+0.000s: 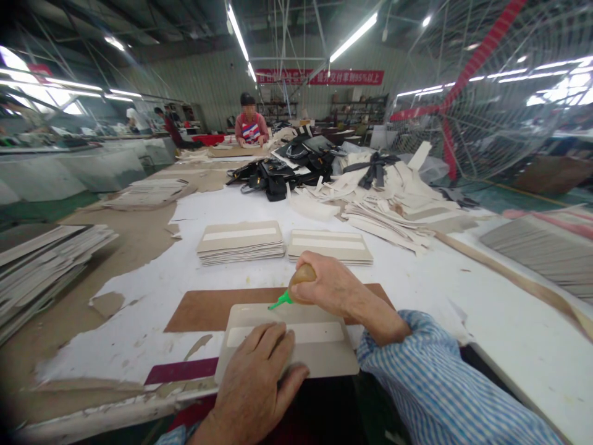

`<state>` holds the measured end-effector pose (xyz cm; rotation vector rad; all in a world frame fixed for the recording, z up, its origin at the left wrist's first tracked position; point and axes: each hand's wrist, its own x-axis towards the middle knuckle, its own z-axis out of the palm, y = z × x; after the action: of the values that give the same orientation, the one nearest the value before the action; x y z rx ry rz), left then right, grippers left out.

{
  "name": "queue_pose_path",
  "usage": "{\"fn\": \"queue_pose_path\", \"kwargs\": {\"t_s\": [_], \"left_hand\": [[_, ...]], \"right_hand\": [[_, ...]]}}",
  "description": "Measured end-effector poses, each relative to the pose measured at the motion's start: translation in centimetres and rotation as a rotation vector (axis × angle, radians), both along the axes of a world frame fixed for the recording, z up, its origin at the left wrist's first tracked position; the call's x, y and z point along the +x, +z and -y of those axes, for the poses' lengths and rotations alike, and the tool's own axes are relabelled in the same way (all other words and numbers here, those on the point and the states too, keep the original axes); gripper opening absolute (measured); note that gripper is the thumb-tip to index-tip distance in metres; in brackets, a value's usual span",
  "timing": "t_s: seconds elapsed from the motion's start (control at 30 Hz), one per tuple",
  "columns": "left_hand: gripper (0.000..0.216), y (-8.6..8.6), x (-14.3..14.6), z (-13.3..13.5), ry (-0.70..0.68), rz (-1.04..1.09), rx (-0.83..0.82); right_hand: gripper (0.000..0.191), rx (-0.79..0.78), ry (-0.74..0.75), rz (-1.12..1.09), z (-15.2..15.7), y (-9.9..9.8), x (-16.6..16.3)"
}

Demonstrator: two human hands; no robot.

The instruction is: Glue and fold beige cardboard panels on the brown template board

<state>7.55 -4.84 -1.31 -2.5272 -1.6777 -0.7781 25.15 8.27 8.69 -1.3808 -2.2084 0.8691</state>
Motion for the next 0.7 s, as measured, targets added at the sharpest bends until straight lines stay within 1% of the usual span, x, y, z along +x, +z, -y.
{"fn": "queue_pose_path", "kwargs": {"t_s": [0.07, 0.17, 0.33, 0.43, 0.5, 0.6, 0.63, 0.7], "left_hand": [[0.037, 0.0, 0.0, 0.1, -0.001, -0.001, -0.001], [0.037, -0.1, 0.0, 0.1, 0.005, -0.005, 0.011], [0.039, -0.3, 0.0, 0.1, 0.001, -0.003, 0.007], [0.042, -0.4, 0.0, 0.0, 0.0, -0.003, 0.026], [0.044, -0.5, -0.1, 0.0, -0.004, -0.011, 0.058], [0.045, -0.8, -0.3, -0.1, -0.008, -0.03, 0.091], [0.045, -0.9, -0.4, -0.2, -0.007, -0.033, 0.1], [0.045, -1.3, -0.7, -0.3, -0.011, -0.047, 0.118]], "right_hand": [[0.022, 0.014, 0.008, 0.008, 0.1, 0.2, -0.1], [0.022, 0.02, -0.01, 0.032, 0.0, 0.2, 0.7], [0.022, -0.019, -0.088, 0.009, -0.1, 0.0, 3.3], [0.026, -0.062, -0.165, -0.038, 0.3, -0.7, 5.0], [0.035, -0.113, -0.226, -0.167, 0.5, -1.9, 6.4], [0.053, -0.211, -0.393, -0.529, 0.7, -4.4, 8.9], [0.054, -0.245, -0.461, -0.659, 0.7, -5.3, 9.7], [0.049, -0.3, -0.602, -0.899, 0.6, -6.6, 11.5]]}}
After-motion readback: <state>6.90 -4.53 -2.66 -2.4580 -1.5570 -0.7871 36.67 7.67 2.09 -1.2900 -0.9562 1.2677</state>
